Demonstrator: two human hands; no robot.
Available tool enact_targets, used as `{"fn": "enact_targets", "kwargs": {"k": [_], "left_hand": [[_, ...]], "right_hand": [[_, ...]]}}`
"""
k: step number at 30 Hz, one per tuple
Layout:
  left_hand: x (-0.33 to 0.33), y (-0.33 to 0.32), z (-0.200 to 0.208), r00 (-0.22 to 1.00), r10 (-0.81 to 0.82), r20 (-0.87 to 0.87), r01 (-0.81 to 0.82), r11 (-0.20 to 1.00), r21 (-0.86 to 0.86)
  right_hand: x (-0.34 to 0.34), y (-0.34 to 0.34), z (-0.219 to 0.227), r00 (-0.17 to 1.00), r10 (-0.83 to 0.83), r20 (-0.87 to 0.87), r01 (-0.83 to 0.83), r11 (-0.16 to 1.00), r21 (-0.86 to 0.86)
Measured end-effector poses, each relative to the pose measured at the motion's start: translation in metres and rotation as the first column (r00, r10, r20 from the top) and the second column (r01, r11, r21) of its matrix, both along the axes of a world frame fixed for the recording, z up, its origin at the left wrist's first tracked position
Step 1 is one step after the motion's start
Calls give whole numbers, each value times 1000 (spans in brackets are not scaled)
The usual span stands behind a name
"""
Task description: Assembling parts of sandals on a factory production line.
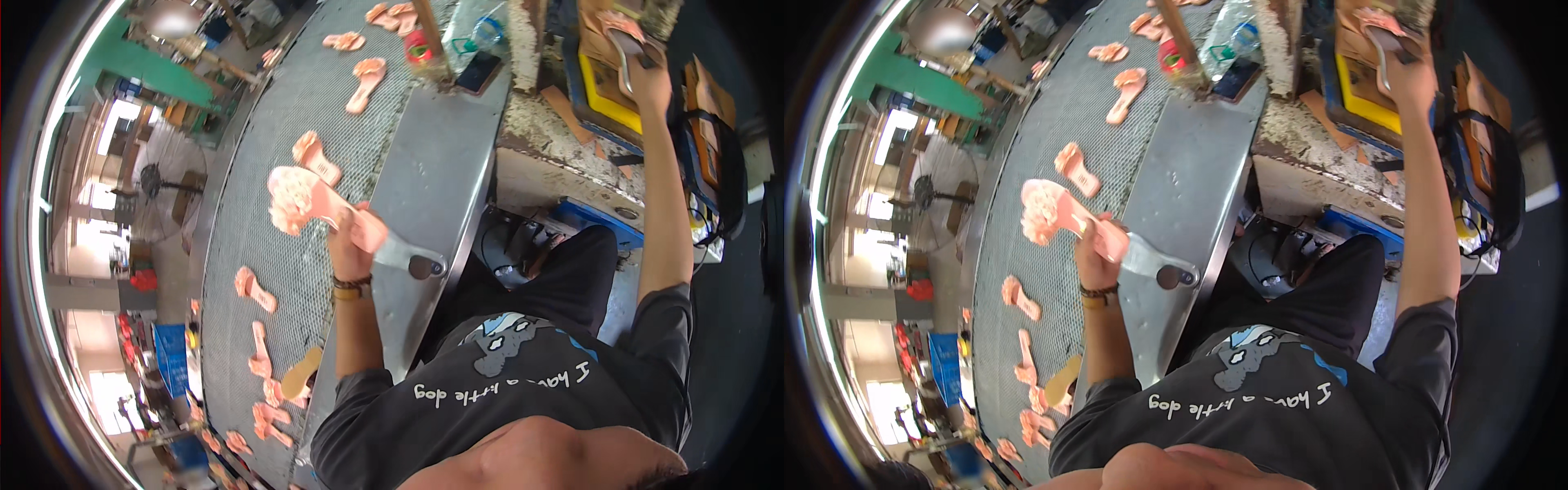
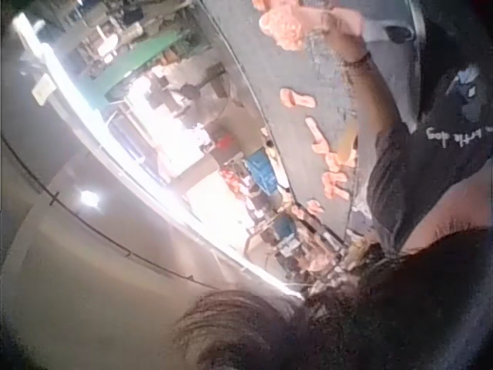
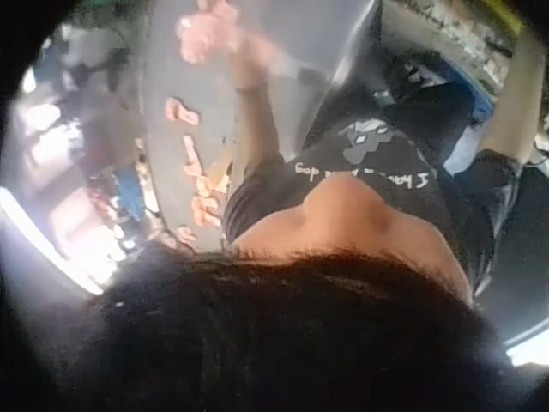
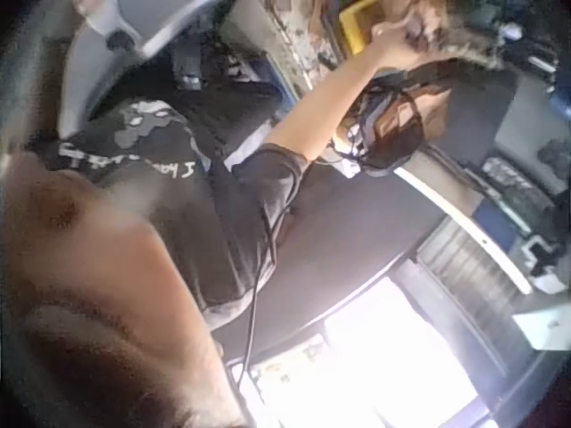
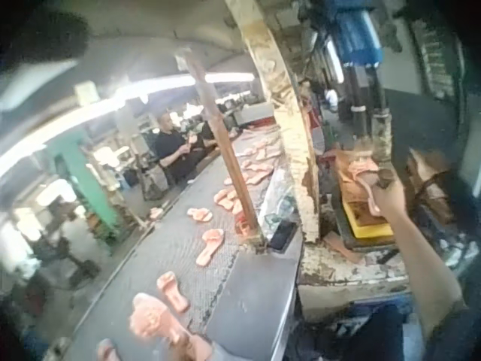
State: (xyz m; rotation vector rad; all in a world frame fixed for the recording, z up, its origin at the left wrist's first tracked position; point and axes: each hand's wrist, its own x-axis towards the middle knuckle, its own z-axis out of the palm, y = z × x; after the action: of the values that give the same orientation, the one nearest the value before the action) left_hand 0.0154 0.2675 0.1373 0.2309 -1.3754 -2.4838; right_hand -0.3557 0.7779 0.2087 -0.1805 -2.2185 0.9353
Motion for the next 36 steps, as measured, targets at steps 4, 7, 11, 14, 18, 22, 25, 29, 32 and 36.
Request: {"fn": "enact_targets", "kwargs": {"k": [4,7,11,14,18,22,25,29,32,36], "left_hand": [[56,88,7,998,44,46,-51,987,151],[78,152,10,948,-252,193,176,924,340],[80,134,9,965,151,216,-241,836,493],[103,63,-16,935,310,174,-356,816,456],[102,93,-1,914,365,178,-406,844,352],[90,148,-25,896,393,205,-244,824,-512],[58,168,17,984,53,168,-56,998,15],[35,200,25,994,-102,-24,101,994,-40],[16,195,38,828,-551,-103,498,808,-315],[5,204,74,612,-788,-71,500,454,-738]], "right_hand": [[118,-108,7,939,256,-229,-344,692,-635],[242,-203,-28,879,474,-54,-346,557,-755],[359,-256,-65,304,949,-80,-669,153,-727],[385,-248,-62,-42,997,57,-584,22,-811],[391,-242,-43,-55,998,33,-782,-23,-623],[382,-257,-66,307,935,-179,-932,258,-253],[385,-234,-58,630,774,-65,-747,580,-325],[361,-175,-81,272,950,154,-780,311,-543],[345,-157,-69,573,819,7,-617,437,-654],[242,-97,-28,883,458,103,-222,600,-769]]}}
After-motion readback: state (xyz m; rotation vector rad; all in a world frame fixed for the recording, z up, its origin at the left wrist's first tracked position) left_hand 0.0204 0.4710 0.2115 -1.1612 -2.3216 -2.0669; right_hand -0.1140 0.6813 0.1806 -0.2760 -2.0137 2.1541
